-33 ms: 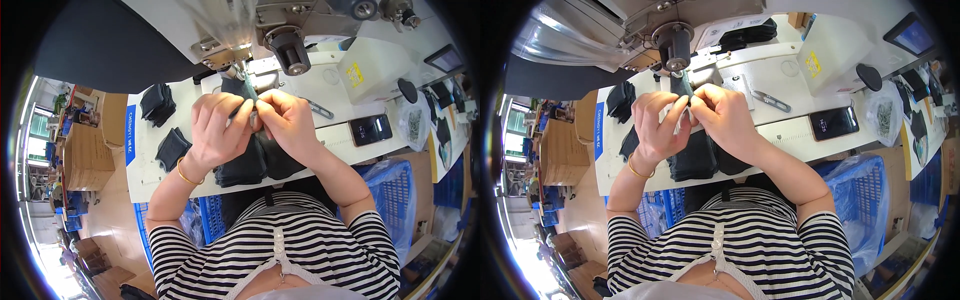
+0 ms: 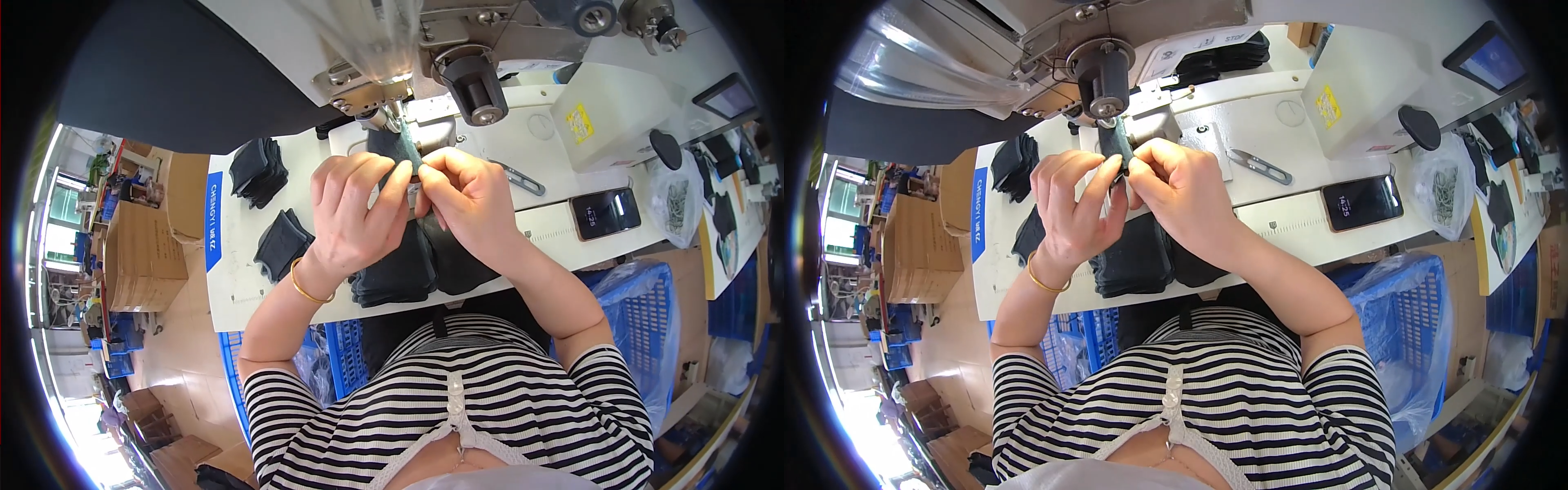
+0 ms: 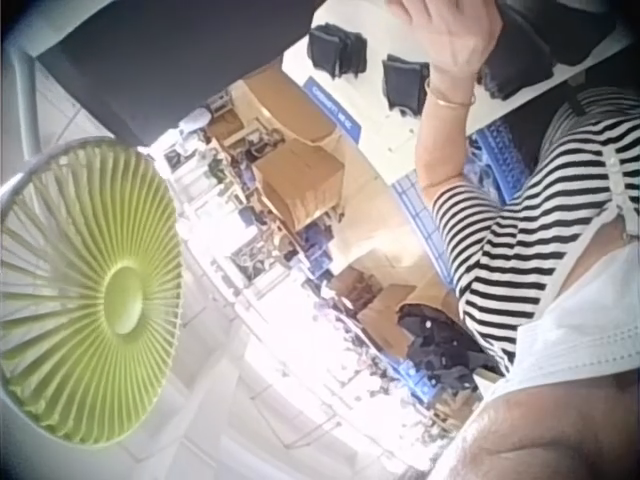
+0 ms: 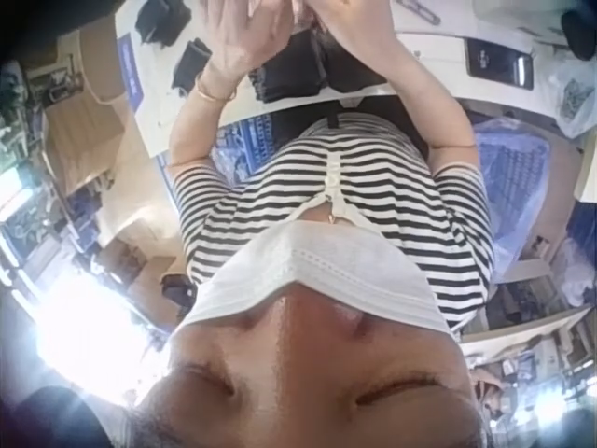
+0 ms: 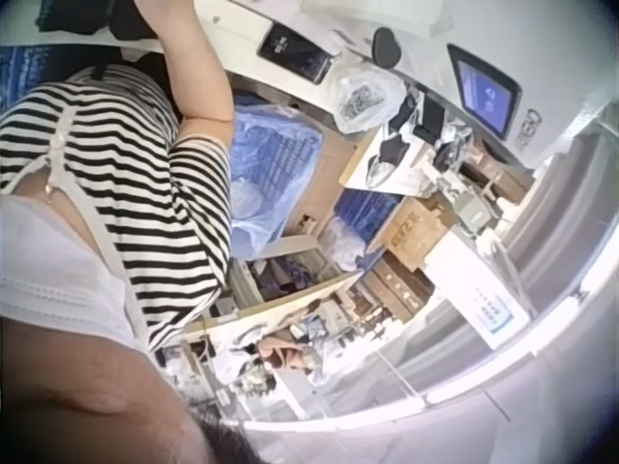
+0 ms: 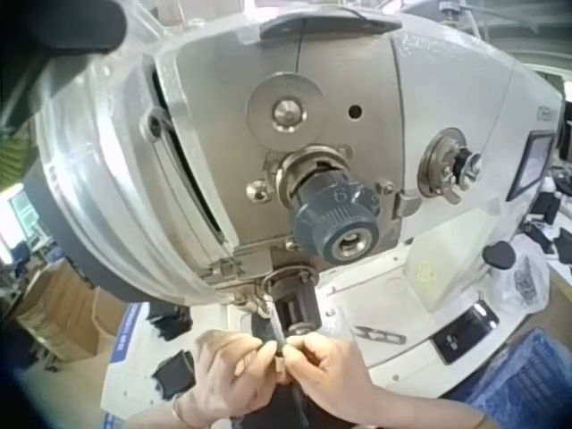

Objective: Stitching fabric components using an industrial sewing machine.

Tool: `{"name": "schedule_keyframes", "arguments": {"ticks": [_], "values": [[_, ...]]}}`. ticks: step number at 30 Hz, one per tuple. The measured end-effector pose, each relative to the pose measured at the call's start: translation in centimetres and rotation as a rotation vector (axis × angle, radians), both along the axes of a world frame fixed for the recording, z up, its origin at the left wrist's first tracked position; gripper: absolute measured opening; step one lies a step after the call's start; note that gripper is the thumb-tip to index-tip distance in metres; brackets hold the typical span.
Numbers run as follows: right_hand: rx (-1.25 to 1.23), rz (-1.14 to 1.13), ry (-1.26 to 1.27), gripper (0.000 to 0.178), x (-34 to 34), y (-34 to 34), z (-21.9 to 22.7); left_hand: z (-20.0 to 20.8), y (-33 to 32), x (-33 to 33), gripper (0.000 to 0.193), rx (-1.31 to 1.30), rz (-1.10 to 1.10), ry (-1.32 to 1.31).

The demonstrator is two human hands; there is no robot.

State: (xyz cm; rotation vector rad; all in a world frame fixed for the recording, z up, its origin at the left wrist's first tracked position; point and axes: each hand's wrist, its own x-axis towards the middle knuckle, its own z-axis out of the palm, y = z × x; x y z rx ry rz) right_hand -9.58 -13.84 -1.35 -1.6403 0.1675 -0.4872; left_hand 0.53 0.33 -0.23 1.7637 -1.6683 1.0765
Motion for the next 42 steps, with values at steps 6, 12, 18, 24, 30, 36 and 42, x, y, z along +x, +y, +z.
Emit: {"name": "schedule_keyframes", "arguments": {"ticks": [6,12,18,24,30,36,42], "values": [[0.068,-0.012,-0.038,0.020,0.1,0.5,-0.4,-0.6,0.2,0.8,0.027,-0.042,-0.038,-0.118],[0.135,-0.003,-0.079,0.020,0.7,0.6,-0.6,-0.6,0.0,1.5,0.026,-0.065,-0.063,-0.150],[0.181,0.004,-0.095,0.020,1.2,0.7,-0.6,-0.8,-0.3,2.7,0.026,-0.081,-0.067,-0.179],[0.202,0.014,-0.082,0.020,0.9,0.8,-0.9,-1.1,-0.8,4.3,0.039,-0.093,-0.070,-0.240],[0.160,0.031,-0.040,0.020,0.5,0.8,-0.8,-1.2,-1.4,5.2,0.036,-0.137,-0.075,-0.233],[0.169,0.047,-0.029,0.021,0.4,1.0,-1.0,-1.5,-1.9,5.4,0.028,-0.182,-0.019,-0.236],[0.179,0.080,-0.006,0.020,0.3,1.2,-1.3,-1.4,-2.1,5.4,0.027,-0.192,-0.022,-0.234]]}}
